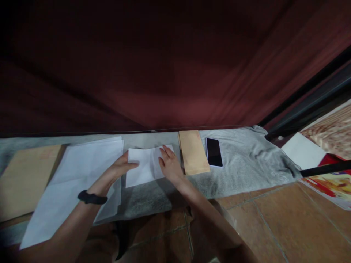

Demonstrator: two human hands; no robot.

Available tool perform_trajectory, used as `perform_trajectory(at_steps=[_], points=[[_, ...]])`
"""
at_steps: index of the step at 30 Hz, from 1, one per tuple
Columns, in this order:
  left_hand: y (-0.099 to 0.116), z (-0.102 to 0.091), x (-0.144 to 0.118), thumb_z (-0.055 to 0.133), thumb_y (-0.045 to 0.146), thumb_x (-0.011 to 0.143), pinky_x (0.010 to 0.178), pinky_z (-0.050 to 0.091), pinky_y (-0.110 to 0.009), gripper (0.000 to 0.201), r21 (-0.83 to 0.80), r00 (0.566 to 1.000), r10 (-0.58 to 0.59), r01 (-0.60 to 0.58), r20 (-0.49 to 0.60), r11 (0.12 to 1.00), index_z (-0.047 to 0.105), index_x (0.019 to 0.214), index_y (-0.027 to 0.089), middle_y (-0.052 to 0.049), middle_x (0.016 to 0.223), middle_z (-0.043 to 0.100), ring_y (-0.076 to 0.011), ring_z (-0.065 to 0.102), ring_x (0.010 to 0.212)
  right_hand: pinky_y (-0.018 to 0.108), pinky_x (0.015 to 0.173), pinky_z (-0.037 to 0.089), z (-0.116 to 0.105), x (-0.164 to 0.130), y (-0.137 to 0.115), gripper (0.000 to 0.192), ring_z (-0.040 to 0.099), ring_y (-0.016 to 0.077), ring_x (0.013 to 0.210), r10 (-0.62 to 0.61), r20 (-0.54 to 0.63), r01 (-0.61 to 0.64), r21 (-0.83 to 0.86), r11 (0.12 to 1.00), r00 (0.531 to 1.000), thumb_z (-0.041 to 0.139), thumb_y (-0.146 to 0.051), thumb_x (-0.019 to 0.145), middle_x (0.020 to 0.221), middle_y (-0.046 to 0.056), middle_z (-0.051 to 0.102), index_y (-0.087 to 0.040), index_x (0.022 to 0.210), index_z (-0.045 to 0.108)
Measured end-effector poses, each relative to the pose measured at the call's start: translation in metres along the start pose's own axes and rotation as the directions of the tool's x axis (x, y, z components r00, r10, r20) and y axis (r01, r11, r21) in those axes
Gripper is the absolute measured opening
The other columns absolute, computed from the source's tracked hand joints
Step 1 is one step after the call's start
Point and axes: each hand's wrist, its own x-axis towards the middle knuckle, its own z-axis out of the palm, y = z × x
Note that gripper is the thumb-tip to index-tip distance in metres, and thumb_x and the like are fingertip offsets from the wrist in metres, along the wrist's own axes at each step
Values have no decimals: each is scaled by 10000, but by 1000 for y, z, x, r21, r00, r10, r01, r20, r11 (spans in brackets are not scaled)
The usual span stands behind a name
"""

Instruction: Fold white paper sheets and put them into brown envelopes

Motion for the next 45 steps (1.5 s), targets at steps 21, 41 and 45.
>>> perform_trajectory(at_steps=[21,41,45], points=[[-22,91,-26,306,472,1036,1272,224,-536,675,802,867,497,-331,50,498,354,1575,70,-198,1627,393,-307,276,1557,498,1280,200,29,-11,-12,572,304,271,1543,-57,211,129,-346,929,976,418,-230,1038,1669,86,311,-179,1604,355],[-35,68,-28,356,384,1002,1268,231,-546,670,837,865,496,-212,-81,505,366,1551,1,-243,1639,326,-335,249,1559,511,1223,316,22,-17,14,566,366,317,1510,19,-17,-23,-329,944,1000,389,-337,1072,1615,204,392,-59,1565,394],[-36,66,-33,356,370,996,1272,218,-544,668,822,864,490,-193,-117,536,358,1558,10,-236,1650,309,-335,233,1565,527,1214,326,22,-19,17,579,372,333,1504,37,-33,-45,-317,947,999,402,-340,1064,1612,218,391,-59,1570,385]])
